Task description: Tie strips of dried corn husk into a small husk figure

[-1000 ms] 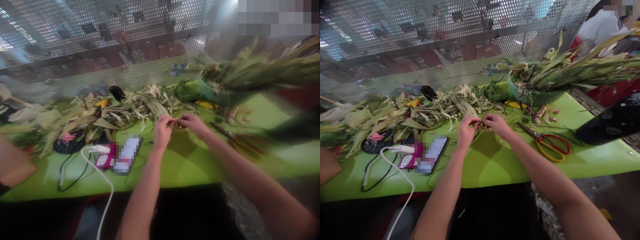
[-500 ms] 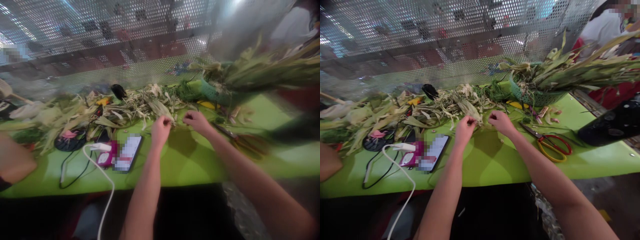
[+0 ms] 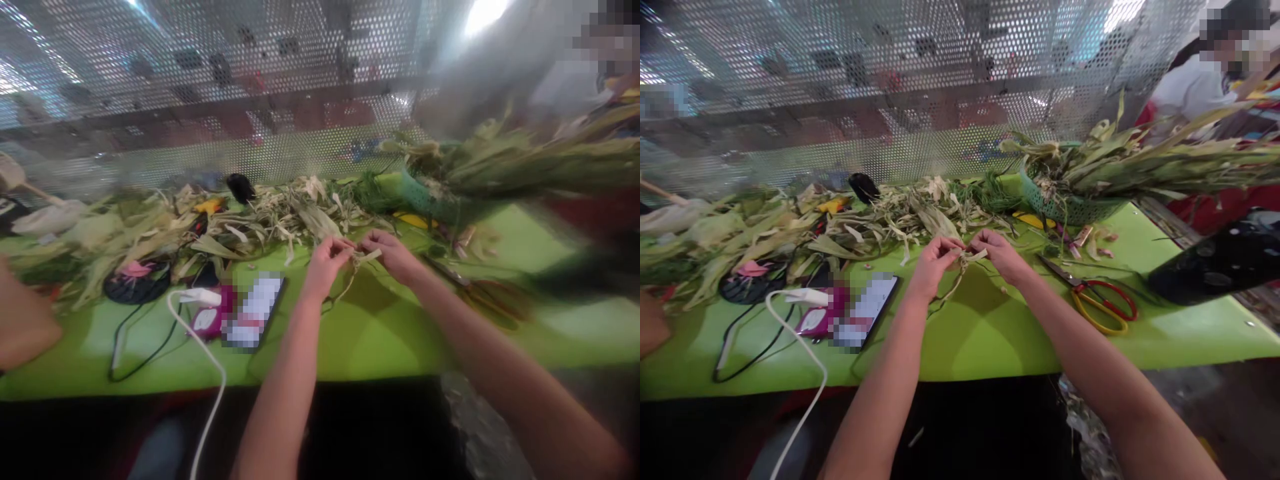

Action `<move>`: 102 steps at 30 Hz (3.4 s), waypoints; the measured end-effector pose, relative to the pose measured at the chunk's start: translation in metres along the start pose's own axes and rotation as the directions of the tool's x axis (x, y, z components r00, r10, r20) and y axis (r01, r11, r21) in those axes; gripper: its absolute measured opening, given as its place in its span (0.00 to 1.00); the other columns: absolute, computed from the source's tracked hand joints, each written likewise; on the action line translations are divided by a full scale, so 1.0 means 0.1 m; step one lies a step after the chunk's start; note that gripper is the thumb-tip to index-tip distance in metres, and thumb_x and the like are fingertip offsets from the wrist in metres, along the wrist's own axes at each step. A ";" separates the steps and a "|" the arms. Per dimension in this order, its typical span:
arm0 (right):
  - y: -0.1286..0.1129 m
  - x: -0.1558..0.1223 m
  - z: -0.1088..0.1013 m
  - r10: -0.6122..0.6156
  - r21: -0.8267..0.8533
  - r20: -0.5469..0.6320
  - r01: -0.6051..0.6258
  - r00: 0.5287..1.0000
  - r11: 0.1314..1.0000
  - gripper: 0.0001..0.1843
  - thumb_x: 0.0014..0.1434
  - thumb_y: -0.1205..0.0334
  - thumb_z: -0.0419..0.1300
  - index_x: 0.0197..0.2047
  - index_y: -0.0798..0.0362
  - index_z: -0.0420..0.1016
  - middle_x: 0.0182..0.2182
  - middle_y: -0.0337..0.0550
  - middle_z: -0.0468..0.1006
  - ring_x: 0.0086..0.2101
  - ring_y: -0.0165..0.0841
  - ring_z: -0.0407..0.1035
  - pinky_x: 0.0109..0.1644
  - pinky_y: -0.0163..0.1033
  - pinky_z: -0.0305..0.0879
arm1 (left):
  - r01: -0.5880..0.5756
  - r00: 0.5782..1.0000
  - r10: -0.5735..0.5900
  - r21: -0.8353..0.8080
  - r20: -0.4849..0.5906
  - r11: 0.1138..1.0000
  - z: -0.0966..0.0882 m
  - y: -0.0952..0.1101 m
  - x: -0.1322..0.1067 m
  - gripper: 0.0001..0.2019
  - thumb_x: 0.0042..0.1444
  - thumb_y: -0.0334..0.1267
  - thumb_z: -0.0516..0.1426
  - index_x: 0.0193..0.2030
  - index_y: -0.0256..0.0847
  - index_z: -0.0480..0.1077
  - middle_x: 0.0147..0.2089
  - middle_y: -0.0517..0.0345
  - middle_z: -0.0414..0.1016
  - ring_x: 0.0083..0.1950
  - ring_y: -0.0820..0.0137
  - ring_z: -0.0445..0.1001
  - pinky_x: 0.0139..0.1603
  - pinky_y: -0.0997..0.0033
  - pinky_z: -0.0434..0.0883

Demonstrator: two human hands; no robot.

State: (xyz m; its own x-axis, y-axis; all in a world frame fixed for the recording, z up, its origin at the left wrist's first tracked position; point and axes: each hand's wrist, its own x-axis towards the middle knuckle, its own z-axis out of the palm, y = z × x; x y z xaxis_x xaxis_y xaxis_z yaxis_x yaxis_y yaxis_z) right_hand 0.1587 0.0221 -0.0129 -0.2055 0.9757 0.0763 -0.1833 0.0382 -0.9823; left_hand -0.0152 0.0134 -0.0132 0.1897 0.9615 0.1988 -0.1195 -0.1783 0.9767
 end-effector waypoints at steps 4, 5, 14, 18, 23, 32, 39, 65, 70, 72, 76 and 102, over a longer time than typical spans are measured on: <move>-0.04 -0.02 -0.01 -0.009 0.027 0.052 0.008 0.999 1.000 0.17 0.53 0.50 0.67 0.29 0.53 0.67 0.25 0.34 0.70 0.27 0.27 0.61 0.33 0.35 0.55 | 0.025 0.999 -0.023 -0.059 0.042 0.998 0.00 -0.02 -0.01 0.11 0.55 0.44 0.62 0.34 0.39 0.67 0.36 0.59 0.75 0.37 0.73 0.70 0.41 0.73 0.67; -0.04 -0.02 -0.02 -0.019 0.029 0.083 0.017 0.996 0.999 0.17 0.54 0.50 0.67 0.29 0.52 0.67 0.26 0.35 0.70 0.28 0.28 0.62 0.34 0.35 0.56 | 0.026 0.999 -0.025 -0.025 0.027 0.999 0.00 -0.03 -0.01 0.11 0.56 0.45 0.61 0.34 0.39 0.67 0.34 0.60 0.74 0.35 0.74 0.69 0.40 0.74 0.66; -0.05 -0.03 -0.03 -0.092 -0.208 0.142 0.120 0.986 0.971 0.13 0.57 0.53 0.64 0.31 0.53 0.68 0.26 0.37 0.72 0.29 0.30 0.67 0.36 0.38 0.62 | -0.033 0.999 0.033 0.243 0.007 0.969 -0.02 -0.03 0.02 0.08 0.58 0.41 0.59 0.34 0.39 0.68 0.31 0.60 0.71 0.34 0.72 0.68 0.37 0.74 0.65; -0.06 -0.06 0.01 -0.131 -0.401 0.104 0.162 0.986 0.902 0.12 0.57 0.53 0.62 0.31 0.52 0.69 0.25 0.36 0.72 0.28 0.30 0.65 0.35 0.37 0.61 | -0.012 1.000 0.016 0.236 -0.015 0.972 -0.03 -0.07 0.05 0.06 0.56 0.37 0.60 0.34 0.39 0.67 0.31 0.60 0.72 0.34 0.73 0.69 0.39 0.74 0.65; -0.02 -0.03 -0.06 -0.239 -0.588 0.084 0.242 0.967 0.772 0.11 0.57 0.53 0.62 0.31 0.52 0.74 0.28 0.40 0.72 0.32 0.33 0.65 0.37 0.39 0.60 | -0.022 0.998 0.036 0.235 -0.053 0.972 0.00 -0.15 0.07 0.10 0.51 0.34 0.63 0.35 0.39 0.65 0.30 0.63 0.70 0.32 0.75 0.69 0.37 0.75 0.65; -0.04 -0.03 -0.06 -0.274 -0.586 0.022 0.235 0.961 0.776 0.12 0.56 0.52 0.63 0.28 0.51 0.73 0.30 0.42 0.74 0.35 0.35 0.67 0.42 0.41 0.61 | 0.029 1.000 -0.030 0.231 0.000 0.972 0.04 -0.12 0.05 0.05 0.52 0.33 0.61 0.36 0.37 0.72 0.33 0.57 0.76 0.34 0.73 0.73 0.39 0.73 0.69; 0.00 -0.01 -0.03 -0.172 -0.485 -0.036 0.133 0.984 0.864 0.15 0.52 0.49 0.64 0.28 0.52 0.73 0.26 0.38 0.70 0.31 0.31 0.63 0.37 0.38 0.59 | -0.017 0.999 0.004 0.366 0.036 0.931 0.03 -0.15 0.05 0.07 0.52 0.34 0.61 0.38 0.37 0.76 0.36 0.55 0.79 0.36 0.70 0.75 0.42 0.71 0.70; -0.21 -0.08 -0.14 -0.273 -0.649 -0.218 0.069 0.937 0.758 0.16 0.49 0.69 0.60 0.43 0.51 0.77 0.40 0.42 0.77 0.28 0.29 0.65 0.32 0.37 0.62 | 0.059 0.996 -0.041 0.252 -0.076 0.966 0.02 -0.05 0.05 0.03 0.55 0.34 0.60 0.35 0.38 0.69 0.33 0.57 0.75 0.37 0.71 0.73 0.44 0.70 0.67; -0.14 -0.08 -0.03 -0.242 -0.671 0.015 0.189 0.970 0.717 0.11 0.55 0.59 0.63 0.41 0.49 0.83 0.42 0.45 0.77 0.33 0.32 0.67 0.37 0.39 0.63 | 0.011 0.999 -0.003 0.249 -0.033 0.969 0.03 -0.06 0.05 0.02 0.55 0.32 0.59 0.35 0.38 0.70 0.34 0.58 0.75 0.37 0.72 0.72 0.44 0.71 0.67; -0.09 -0.06 -0.02 -0.243 -0.679 0.042 0.206 0.969 0.705 0.11 0.55 0.56 0.65 0.40 0.50 0.83 0.39 0.45 0.77 0.34 0.34 0.67 0.37 0.39 0.62 | -0.011 1.000 0.015 0.251 -0.016 0.968 0.03 -0.08 0.05 0.02 0.55 0.33 0.59 0.35 0.38 0.70 0.35 0.58 0.75 0.37 0.72 0.72 0.43 0.71 0.67; -0.03 -0.06 -0.02 -0.323 -0.716 0.025 0.242 0.946 0.654 0.08 0.56 0.56 0.65 0.34 0.50 0.81 0.33 0.43 0.77 0.34 0.35 0.68 0.37 0.39 0.61 | -0.016 1.000 0.019 0.252 -0.011 0.968 0.03 -0.10 0.05 0.03 0.55 0.35 0.59 0.36 0.39 0.70 0.33 0.59 0.74 0.36 0.72 0.72 0.41 0.72 0.67; -0.02 -0.09 0.05 -0.372 -0.721 -0.005 0.255 0.928 0.644 0.02 0.53 0.66 0.59 0.30 0.51 0.72 0.35 0.43 0.73 0.35 0.34 0.66 0.38 0.38 0.60 | 0.071 0.997 -0.069 0.105 -0.025 0.992 0.02 -0.18 0.06 0.12 0.47 0.35 0.65 0.36 0.38 0.67 0.34 0.59 0.73 0.37 0.73 0.72 0.43 0.70 0.68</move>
State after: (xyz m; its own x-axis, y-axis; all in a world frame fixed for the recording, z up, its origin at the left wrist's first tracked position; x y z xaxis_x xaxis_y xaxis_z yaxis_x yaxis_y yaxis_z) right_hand 0.1559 0.0117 -0.0112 -0.1178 0.8924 0.4356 0.5227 0.4287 -0.7369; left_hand -0.0098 0.0218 -0.0297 0.1728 0.9765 0.1286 -0.0024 -0.1302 0.9915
